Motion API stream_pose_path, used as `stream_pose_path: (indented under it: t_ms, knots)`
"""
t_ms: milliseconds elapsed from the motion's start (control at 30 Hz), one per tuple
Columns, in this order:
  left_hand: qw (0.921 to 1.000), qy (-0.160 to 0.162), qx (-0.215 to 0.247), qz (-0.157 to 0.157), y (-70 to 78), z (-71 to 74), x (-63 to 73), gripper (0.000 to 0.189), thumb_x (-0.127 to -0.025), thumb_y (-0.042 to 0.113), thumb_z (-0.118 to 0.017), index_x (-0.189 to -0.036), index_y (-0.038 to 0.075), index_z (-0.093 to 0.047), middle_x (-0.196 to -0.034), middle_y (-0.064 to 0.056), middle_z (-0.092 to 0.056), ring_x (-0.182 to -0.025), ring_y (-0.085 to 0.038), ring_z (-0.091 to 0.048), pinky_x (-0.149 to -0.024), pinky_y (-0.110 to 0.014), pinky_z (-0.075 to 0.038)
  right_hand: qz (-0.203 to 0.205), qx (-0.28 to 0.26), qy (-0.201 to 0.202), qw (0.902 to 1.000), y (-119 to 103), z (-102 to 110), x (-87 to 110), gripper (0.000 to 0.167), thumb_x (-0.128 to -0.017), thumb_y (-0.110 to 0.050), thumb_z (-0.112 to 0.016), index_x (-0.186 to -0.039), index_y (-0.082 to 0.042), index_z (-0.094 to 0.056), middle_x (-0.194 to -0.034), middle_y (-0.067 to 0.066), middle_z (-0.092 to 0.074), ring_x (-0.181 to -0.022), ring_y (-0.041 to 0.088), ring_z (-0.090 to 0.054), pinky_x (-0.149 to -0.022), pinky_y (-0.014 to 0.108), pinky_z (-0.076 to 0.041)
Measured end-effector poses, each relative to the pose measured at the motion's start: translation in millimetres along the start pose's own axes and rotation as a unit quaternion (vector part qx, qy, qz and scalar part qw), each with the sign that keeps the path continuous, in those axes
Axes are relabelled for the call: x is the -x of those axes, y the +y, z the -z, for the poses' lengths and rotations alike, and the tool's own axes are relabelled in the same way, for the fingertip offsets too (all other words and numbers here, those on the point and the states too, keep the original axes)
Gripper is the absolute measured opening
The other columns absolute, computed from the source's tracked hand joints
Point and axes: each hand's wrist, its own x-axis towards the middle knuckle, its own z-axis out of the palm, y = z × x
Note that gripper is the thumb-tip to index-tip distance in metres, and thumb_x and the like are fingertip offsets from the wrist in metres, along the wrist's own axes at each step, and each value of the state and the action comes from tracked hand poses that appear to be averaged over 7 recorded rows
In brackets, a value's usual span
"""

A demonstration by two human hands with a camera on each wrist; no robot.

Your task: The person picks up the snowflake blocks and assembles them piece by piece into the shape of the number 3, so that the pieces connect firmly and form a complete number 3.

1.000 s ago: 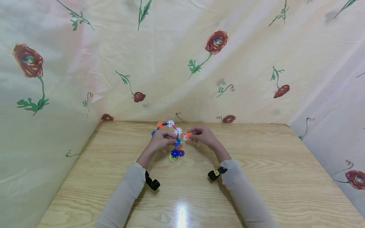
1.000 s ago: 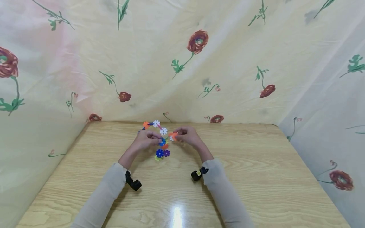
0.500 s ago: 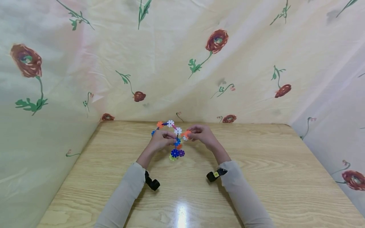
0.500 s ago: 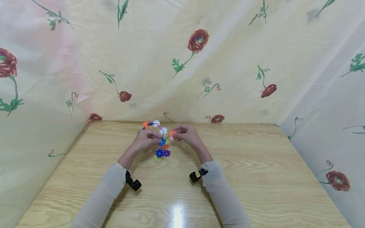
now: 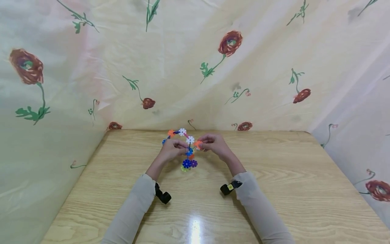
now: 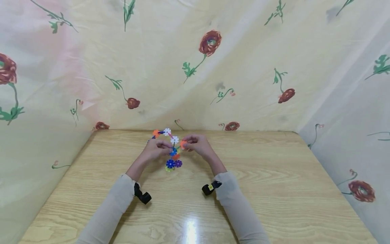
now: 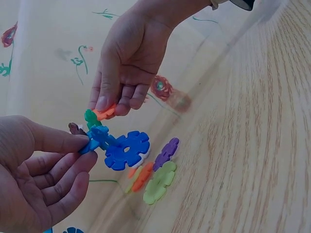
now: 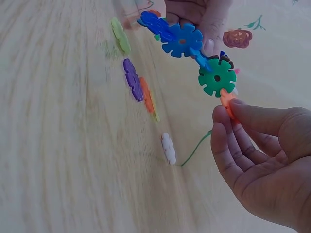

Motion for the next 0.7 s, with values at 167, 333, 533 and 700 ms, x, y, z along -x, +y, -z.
stream_pose_path:
  t_ms: [167,333,533,700]
  knots:
    - [0.9999,-0.006,0.011,-0.007,0.8,-0.6,1.8,0.013,-0.089,0.003,-0.076,-0.102,-0.001,-0.076,-0.087,-0.008,-0.073,-0.079,-0.020,-0.070,-0.082,-0.043,-0.062,-0.006,0.001,0.002,1.0000,-1.4,-0.9,0.5,0.022,-0.096,-0.001,-0.067,-0.116,0.007,-0.069,-0.098,0.012,-0.076,-0.077,0.012,-0.070,-0.088,0.052,-0.060]
    - [0.9998,-0.007,0.017,-0.011,0.9,-0.9,2.3,0.014,-0.090,0.001,-0.074,-0.104,-0.002,-0.075,-0.089,-0.011,-0.074,-0.080,-0.021,-0.070,-0.088,-0.047,-0.060,-0.010,-0.009,0.004,0.9999,-3.8,-1.3,2.7,0.022,-0.095,0.001,-0.067,-0.116,0.008,-0.069,-0.098,0.012,-0.076,-0.076,0.011,-0.069,-0.092,0.061,-0.056]
    - [0.9997,0.001,0.011,-0.020,-1.4,0.4,-0.4,0.011,-0.090,0.002,-0.075,-0.101,-0.001,-0.076,-0.091,-0.008,-0.073,-0.079,-0.015,-0.066,-0.085,-0.044,-0.060,0.000,-0.010,0.001,0.9999,-5.6,-1.7,4.3,0.022,-0.096,0.002,-0.066,-0.116,0.010,-0.069,-0.099,0.015,-0.077,-0.075,0.010,-0.070,-0.090,0.059,-0.057]
    - [0.9995,0.000,0.021,-0.024,0.5,1.2,-0.2,0.009,-0.091,0.000,-0.074,-0.099,-0.001,-0.076,-0.091,-0.009,-0.073,-0.080,-0.017,-0.066,-0.086,-0.045,-0.061,0.006,-0.015,0.006,0.9998,-6.1,-3.2,3.6,0.022,-0.095,0.002,-0.067,-0.114,0.011,-0.069,-0.096,0.013,-0.077,-0.075,0.010,-0.071,-0.089,0.055,-0.060]
